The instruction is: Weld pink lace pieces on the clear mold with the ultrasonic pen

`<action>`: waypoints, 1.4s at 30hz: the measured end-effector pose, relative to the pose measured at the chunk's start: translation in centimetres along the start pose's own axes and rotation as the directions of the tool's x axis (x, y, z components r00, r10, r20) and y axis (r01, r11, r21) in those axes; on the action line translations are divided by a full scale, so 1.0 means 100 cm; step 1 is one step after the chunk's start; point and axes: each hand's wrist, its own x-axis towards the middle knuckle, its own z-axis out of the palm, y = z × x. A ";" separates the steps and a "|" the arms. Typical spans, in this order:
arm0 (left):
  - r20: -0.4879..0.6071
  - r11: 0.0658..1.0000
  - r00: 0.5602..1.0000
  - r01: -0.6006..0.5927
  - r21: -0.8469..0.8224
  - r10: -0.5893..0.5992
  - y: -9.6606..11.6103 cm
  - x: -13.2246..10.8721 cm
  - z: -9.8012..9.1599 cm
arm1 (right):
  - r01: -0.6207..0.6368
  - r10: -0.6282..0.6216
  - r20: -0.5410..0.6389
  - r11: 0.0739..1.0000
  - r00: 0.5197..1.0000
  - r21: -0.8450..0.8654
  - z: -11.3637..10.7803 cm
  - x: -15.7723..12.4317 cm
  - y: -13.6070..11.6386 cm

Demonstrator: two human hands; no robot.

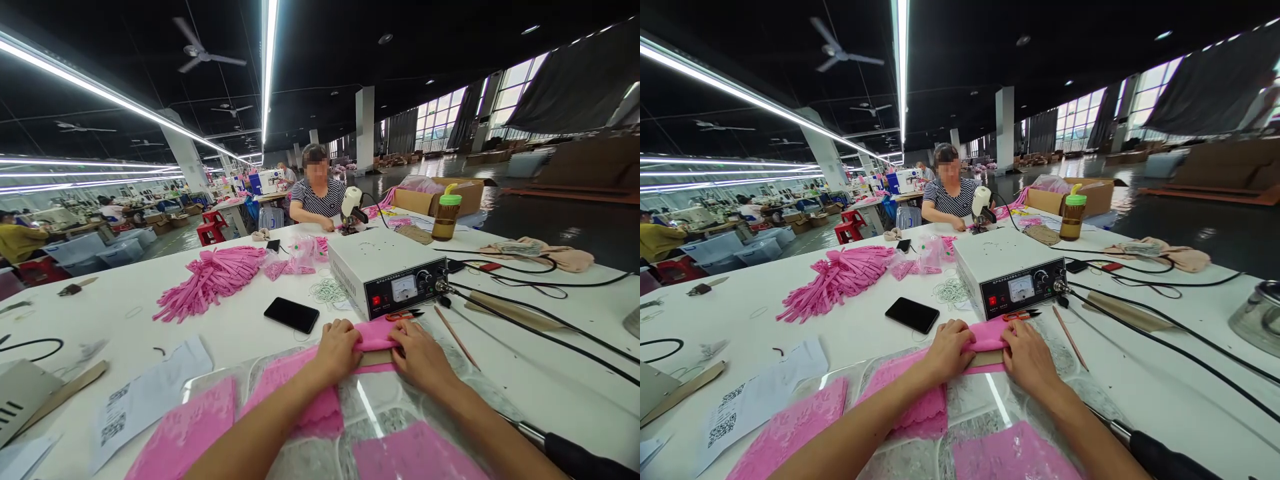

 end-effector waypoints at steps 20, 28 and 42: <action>0.067 0.970 0.991 -0.102 -0.221 0.120 -0.010 -0.004 0.009 | 0.072 -0.111 0.136 0.962 0.985 0.265 -0.011 -0.009 0.015; 0.100 0.971 0.991 -0.063 -0.232 0.089 -0.007 -0.001 0.010 | 0.051 -0.088 0.136 0.965 0.987 0.258 0.000 -0.004 0.019; 0.140 0.979 0.989 -0.019 -0.201 0.048 -0.002 0.005 0.006 | 0.014 -0.058 0.143 0.955 0.988 0.295 0.002 -0.002 0.023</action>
